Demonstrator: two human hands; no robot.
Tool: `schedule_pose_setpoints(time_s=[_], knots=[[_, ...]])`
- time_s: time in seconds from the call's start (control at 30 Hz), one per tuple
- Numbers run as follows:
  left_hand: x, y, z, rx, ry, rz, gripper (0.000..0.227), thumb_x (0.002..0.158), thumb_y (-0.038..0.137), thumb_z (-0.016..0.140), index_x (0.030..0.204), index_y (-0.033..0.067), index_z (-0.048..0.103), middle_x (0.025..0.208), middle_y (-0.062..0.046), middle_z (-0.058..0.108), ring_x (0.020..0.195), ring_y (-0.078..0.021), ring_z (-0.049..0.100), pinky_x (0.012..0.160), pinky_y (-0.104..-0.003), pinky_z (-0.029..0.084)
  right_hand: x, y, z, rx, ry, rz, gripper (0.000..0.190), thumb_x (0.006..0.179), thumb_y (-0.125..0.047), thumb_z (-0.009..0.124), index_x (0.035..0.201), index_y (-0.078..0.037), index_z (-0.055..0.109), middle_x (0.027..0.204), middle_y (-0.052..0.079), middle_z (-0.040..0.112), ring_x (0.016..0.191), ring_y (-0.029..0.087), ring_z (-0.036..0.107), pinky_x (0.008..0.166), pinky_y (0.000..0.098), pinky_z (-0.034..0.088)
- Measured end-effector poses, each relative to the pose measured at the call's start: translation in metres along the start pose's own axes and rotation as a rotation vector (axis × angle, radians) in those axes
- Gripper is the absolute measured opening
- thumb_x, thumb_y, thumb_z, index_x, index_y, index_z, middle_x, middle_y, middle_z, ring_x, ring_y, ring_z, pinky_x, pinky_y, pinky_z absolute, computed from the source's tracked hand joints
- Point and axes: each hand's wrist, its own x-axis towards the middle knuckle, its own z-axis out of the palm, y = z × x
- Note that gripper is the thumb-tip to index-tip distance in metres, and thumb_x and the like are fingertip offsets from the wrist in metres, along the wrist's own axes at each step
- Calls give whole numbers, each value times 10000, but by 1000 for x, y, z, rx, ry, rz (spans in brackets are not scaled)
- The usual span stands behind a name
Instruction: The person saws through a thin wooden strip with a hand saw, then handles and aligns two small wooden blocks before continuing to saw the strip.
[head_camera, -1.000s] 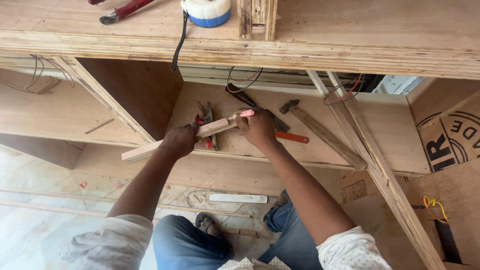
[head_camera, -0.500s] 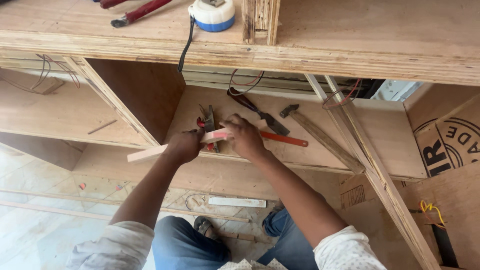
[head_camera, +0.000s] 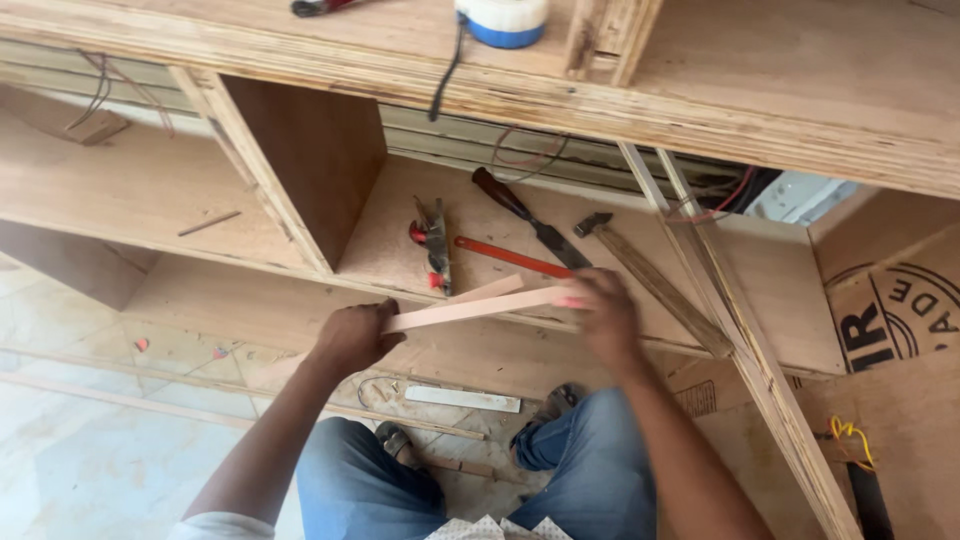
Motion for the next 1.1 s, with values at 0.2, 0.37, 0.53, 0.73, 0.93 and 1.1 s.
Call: schedule_pose_setpoints(time_s=[0.2, 0.37, 0.53, 0.73, 0.93, 1.1], knots=[[-31, -40, -16, 9, 139, -76, 356, 851, 346, 724, 1152, 160, 686, 1004, -105, 738, 986, -331, 690, 840, -473, 549, -19, 76, -47, -90, 261, 140, 241, 917, -27, 753, 1146, -100, 729, 1150, 115, 708, 1095, 317, 676, 961, 419, 543], [-26, -29, -17, -51, 268, -19, 323, 866, 304, 722, 1134, 126, 693, 1110, -100, 710, 1075, -339, 644, 882, -476, 527, -22, 122, 1, 0, 314, 343, 302, 891, -99, 774, 1187, -70, 720, 1125, 165, 702, 1026, 354, 694, 903, 450, 534], [0, -6, -18, -67, 334, 26, 289, 867, 263, 738, 1127, 138, 711, 1151, -93, 629, 1124, -323, 615, 900, -464, 525, -5, 145, 49, -191, 227, 339, 304, 875, -120, 764, 1174, -79, 730, 1099, 173, 679, 1023, 384, 672, 887, 488, 535], [42, 8, -20, 28, 317, 41, 385, 875, 208, 715, 1259, 216, 697, 1127, -112, 600, 1144, -317, 590, 912, -452, 515, 9, 135, 57, -204, 181, 443, 460, 803, -128, 748, 1242, -60, 628, 1194, 235, 575, 1001, 436, 640, 853, 514, 533], [74, 12, -7, 90, 261, 62, 511, 883, 117, 635, 1380, 236, 634, 1183, -129, 599, 1156, -322, 584, 933, -450, 515, -18, 113, 36, -181, 126, 241, 493, 837, 8, 622, 1327, -50, 612, 1164, 221, 599, 1059, 440, 616, 898, 523, 516], [94, 18, 1, 105, 413, 189, 629, 790, 18, 579, 1380, 230, 630, 1364, -236, 545, 1162, -385, 562, 830, -472, 531, -22, 92, 19, -136, -4, 237, 446, 836, 60, 594, 1216, -133, 727, 1077, 140, 654, 1018, 353, 640, 890, 469, 532]])
